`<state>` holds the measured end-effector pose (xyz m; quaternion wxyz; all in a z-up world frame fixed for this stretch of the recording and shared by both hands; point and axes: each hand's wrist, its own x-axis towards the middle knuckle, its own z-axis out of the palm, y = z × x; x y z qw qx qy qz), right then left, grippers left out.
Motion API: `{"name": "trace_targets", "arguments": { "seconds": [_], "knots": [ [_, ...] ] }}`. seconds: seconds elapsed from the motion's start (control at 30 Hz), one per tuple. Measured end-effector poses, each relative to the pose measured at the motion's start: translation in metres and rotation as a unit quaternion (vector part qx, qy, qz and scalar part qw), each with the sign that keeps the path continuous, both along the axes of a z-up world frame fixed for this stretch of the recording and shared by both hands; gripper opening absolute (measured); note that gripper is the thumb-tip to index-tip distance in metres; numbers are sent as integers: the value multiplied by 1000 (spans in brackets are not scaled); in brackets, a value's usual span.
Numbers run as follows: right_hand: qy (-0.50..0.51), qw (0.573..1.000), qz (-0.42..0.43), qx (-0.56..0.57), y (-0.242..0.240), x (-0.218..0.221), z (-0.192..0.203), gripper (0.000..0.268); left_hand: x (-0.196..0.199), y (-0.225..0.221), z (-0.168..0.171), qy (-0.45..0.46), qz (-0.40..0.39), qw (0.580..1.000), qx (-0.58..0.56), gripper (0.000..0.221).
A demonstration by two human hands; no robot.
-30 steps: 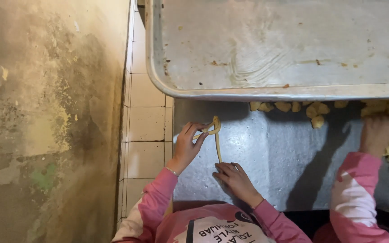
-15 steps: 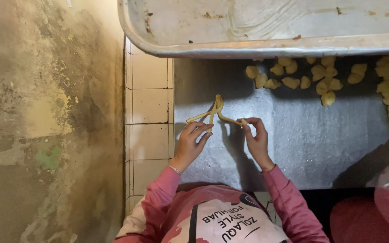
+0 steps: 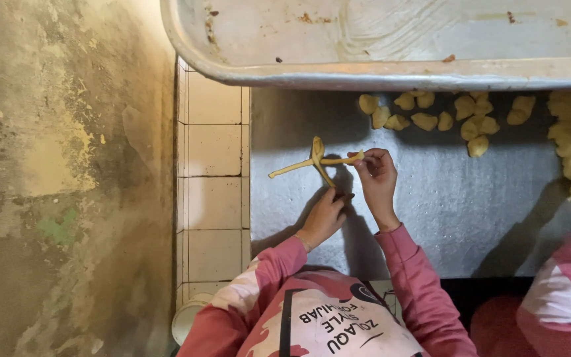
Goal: The person rolls pieces of dough into long strips and braids three strips together to form loaves, placing them onto a baking tray.
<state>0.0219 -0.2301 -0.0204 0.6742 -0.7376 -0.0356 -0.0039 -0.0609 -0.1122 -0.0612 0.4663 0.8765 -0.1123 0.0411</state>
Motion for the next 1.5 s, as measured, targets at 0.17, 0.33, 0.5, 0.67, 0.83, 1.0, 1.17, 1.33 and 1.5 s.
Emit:
{"name": "trace_targets", "arguments": {
  "seconds": [0.17, 0.33, 0.5, 0.67, 0.83, 1.0, 1.17, 1.33, 1.5],
  "knots": [
    [3, 1000, 2, 12, 3, 0, 2, 26, -14, 10, 14, -13, -93, 995, 19, 19],
    [12, 999, 13, 31, 12, -9, 0, 32, 5, 82, -17, -49, 79, 983, 158, 27],
    [45, 996, 34, 67, 50, -36, -27, 14, 11, 142, -42, 39, 181, 960, 212, 34],
    [-42, 982, 165, -80, 95, -57, -59, 21, 37, 152, -50, 22, 163, 978, 132, 10],
    [-138, 924, 258, -247, 85, -67, -75, 45, 49, 126, 3, -40, 126, 991, 11, 10],
    [-140, 922, 57, -357, 26, -62, -81, 34, 32, 84, 11, -86, 106, 988, -74, 12],
    [-120, 862, 10, -492, -30, -51, -97, 13, 0, 34, -3, -70, 51, 990, -107, 15],
    [23, 949, -18, -315, -36, -24, -92, 11, -4, 8, -42, -39, -9, 999, 17, 14],
    [55, 990, -54, -117, -9, -17, -62, 28, -11, 18, -22, -10, -120, 988, 93, 23]
  ]
}}
